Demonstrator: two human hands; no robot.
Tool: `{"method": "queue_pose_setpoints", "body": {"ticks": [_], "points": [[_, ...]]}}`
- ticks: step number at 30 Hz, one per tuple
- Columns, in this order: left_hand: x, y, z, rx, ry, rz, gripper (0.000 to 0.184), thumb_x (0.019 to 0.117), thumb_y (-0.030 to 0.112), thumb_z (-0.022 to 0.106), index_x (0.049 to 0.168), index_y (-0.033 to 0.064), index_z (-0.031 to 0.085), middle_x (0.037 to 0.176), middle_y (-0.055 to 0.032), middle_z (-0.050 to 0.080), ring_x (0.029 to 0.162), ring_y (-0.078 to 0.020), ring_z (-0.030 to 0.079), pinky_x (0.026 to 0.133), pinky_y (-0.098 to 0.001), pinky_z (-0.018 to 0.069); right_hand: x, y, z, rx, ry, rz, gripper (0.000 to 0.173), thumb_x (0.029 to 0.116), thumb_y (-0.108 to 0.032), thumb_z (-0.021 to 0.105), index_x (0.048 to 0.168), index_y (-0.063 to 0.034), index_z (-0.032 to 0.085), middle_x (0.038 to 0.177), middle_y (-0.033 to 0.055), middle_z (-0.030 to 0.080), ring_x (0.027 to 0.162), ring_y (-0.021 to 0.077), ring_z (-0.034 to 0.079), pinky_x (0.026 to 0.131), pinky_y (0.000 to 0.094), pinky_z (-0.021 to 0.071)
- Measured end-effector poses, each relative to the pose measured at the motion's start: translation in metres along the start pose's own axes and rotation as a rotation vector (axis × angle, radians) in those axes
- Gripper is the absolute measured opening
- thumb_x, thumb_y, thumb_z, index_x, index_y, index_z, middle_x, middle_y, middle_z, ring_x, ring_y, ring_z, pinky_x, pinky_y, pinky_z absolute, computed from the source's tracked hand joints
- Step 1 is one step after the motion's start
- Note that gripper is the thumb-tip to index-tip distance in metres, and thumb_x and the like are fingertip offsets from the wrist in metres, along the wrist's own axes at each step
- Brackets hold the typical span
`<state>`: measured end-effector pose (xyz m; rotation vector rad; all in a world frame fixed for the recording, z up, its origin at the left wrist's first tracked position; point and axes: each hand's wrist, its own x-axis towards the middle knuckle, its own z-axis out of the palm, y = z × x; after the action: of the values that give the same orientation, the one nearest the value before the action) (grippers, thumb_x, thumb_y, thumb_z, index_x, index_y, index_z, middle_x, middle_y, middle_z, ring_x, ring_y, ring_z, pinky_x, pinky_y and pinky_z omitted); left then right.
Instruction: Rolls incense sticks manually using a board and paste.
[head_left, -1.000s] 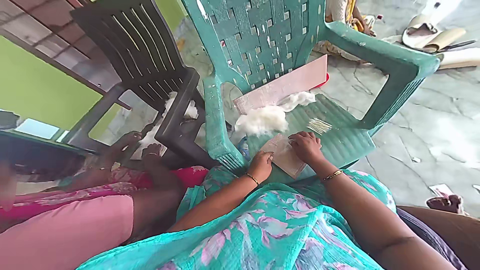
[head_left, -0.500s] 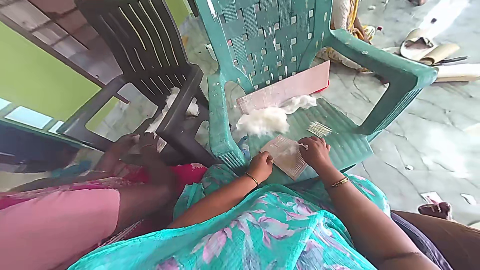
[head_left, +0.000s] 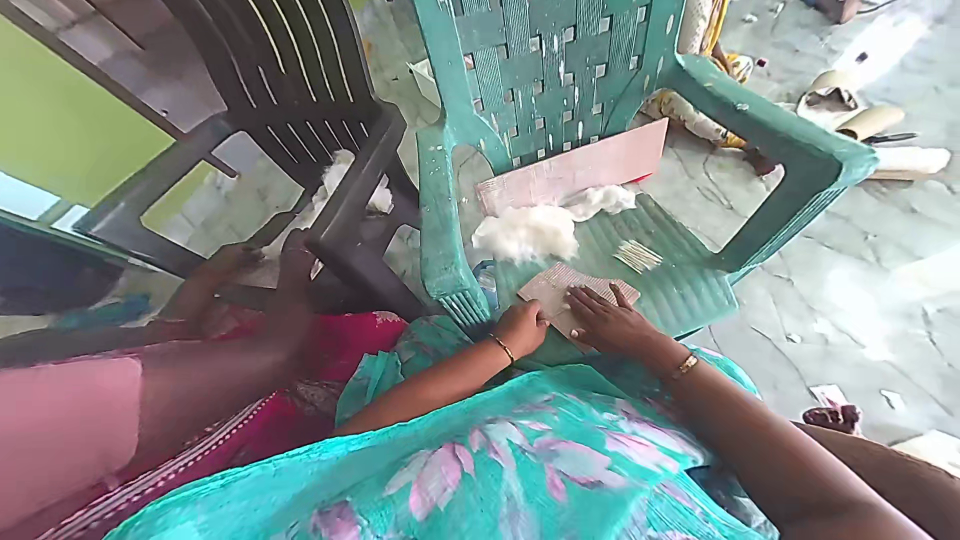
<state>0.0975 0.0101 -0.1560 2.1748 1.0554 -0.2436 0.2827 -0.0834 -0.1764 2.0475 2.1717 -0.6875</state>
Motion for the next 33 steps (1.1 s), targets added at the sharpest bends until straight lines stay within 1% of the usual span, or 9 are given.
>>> {"method": "queue_pose_setpoints", "body": {"ticks": [3, 6, 10, 13, 17, 20, 23, 29, 33], "points": [[-0.008, -0.001, 0.007, -0.004, -0.098, 0.069, 0.033, 0.1077, 0.019, 0.051, 0.125, -0.0059, 0.062, 0.121, -0.0232, 0.066, 0.117, -0.0326, 0.064, 0.105, -0.0485, 0.0474, -0.033, 0.002, 0.005, -0.040, -0.042, -0.008, 0.070, 0.1087, -0.048, 0.039, 0.164, -0.0099, 0.022, 0.172, 0.0091, 0.018, 0.160, 0.0242, 0.013, 0.124, 0.0650, -0.0014], [-0.011, -0.001, 0.012, -0.026, -0.152, 0.127, 0.033, 0.1089, 0.020, 0.049, 0.122, -0.0071, 0.063, 0.115, -0.0239, 0.067, 0.110, -0.0328, 0.065, 0.101, -0.0483, 0.0483, -0.057, 0.003, 0.007, -0.062, -0.050, -0.016, 0.067, 0.1086, -0.046, 0.042, 0.163, -0.0102, 0.027, 0.171, 0.0089, 0.023, 0.159, 0.0255, 0.018, 0.122, 0.0685, -0.0003], [-0.010, -0.002, 0.010, -0.101, -0.067, 0.106, 0.034, 0.1097, 0.019, 0.047, 0.122, -0.0075, 0.063, 0.117, -0.0242, 0.066, 0.112, -0.0327, 0.064, 0.103, -0.0478, 0.0481, -0.063, 0.010, 0.000, -0.026, 0.062, 0.015, 0.062, 0.1076, -0.043, 0.046, 0.160, -0.0119, 0.036, 0.167, 0.0063, 0.033, 0.158, 0.0265, 0.022, 0.123, 0.0679, 0.0003], [-0.009, -0.004, 0.005, -0.157, 0.030, 0.049, 0.033, 0.1094, 0.018, 0.046, 0.122, -0.0071, 0.063, 0.115, -0.0245, 0.067, 0.110, -0.0335, 0.065, 0.101, -0.0487, 0.0491, -0.044, 0.009, -0.008, -0.037, 0.131, 0.070, 0.064, 0.1082, -0.044, 0.045, 0.161, -0.0098, 0.034, 0.169, 0.0078, 0.030, 0.159, 0.0260, 0.019, 0.124, 0.0649, 0.0019], [-0.006, -0.005, -0.002, -0.119, 0.099, -0.019, 0.032, 0.1095, 0.017, 0.045, 0.125, -0.0056, 0.062, 0.122, -0.0245, 0.066, 0.120, -0.0338, 0.064, 0.106, -0.0485, 0.0479, 0.005, 0.004, -0.011, -0.038, 0.160, 0.045, 0.066, 0.1086, -0.044, 0.044, 0.163, -0.0099, 0.029, 0.171, 0.0079, 0.024, 0.159, 0.0244, 0.015, 0.126, 0.0619, 0.0030], [-0.004, -0.002, -0.003, -0.039, 0.083, -0.042, 0.034, 0.1101, 0.017, 0.043, 0.129, -0.0055, 0.060, 0.130, -0.0249, 0.064, 0.127, -0.0342, 0.060, 0.111, -0.0483, 0.0453, 0.035, 0.001, -0.009, -0.045, 0.166, -0.017, 0.065, 0.1087, -0.042, 0.044, 0.162, -0.0084, 0.030, 0.170, 0.0089, 0.025, 0.159, 0.0243, 0.017, 0.125, 0.0623, 0.0031], [-0.003, -0.001, 0.000, 0.006, 0.056, -0.048, 0.034, 0.1095, 0.017, 0.045, 0.131, -0.0055, 0.059, 0.132, -0.0248, 0.062, 0.130, -0.0343, 0.059, 0.112, -0.0484, 0.0442, 0.043, -0.002, -0.007, -0.057, 0.132, -0.013, 0.067, 0.1072, -0.045, 0.046, 0.162, -0.0093, 0.030, 0.170, 0.0091, 0.025, 0.159, 0.0243, 0.018, 0.124, 0.0654, -0.0019], [-0.006, -0.002, 0.006, -0.048, -0.039, 0.020, 0.034, 0.1084, 0.019, 0.049, 0.130, -0.0055, 0.060, 0.128, -0.0240, 0.065, 0.124, -0.0337, 0.062, 0.109, -0.0492, 0.0456, -0.004, -0.004, 0.005, -0.058, -0.004, -0.012, 0.077, 0.1052, -0.052, 0.045, 0.164, -0.0080, 0.021, 0.172, 0.0100, 0.017, 0.160, 0.0247, 0.011, 0.123, 0.0662, -0.0037], [-0.011, 0.001, 0.014, -0.043, -0.093, 0.110, 0.033, 0.1081, 0.017, 0.049, 0.128, -0.0067, 0.061, 0.124, -0.0239, 0.065, 0.120, -0.0334, 0.063, 0.108, -0.0486, 0.0461, -0.046, -0.006, 0.006, -0.087, -0.067, 0.001, 0.073, 0.1071, -0.051, 0.040, 0.165, -0.0097, 0.021, 0.172, 0.0095, 0.017, 0.160, 0.0244, 0.013, 0.123, 0.0664, -0.0028]]}}
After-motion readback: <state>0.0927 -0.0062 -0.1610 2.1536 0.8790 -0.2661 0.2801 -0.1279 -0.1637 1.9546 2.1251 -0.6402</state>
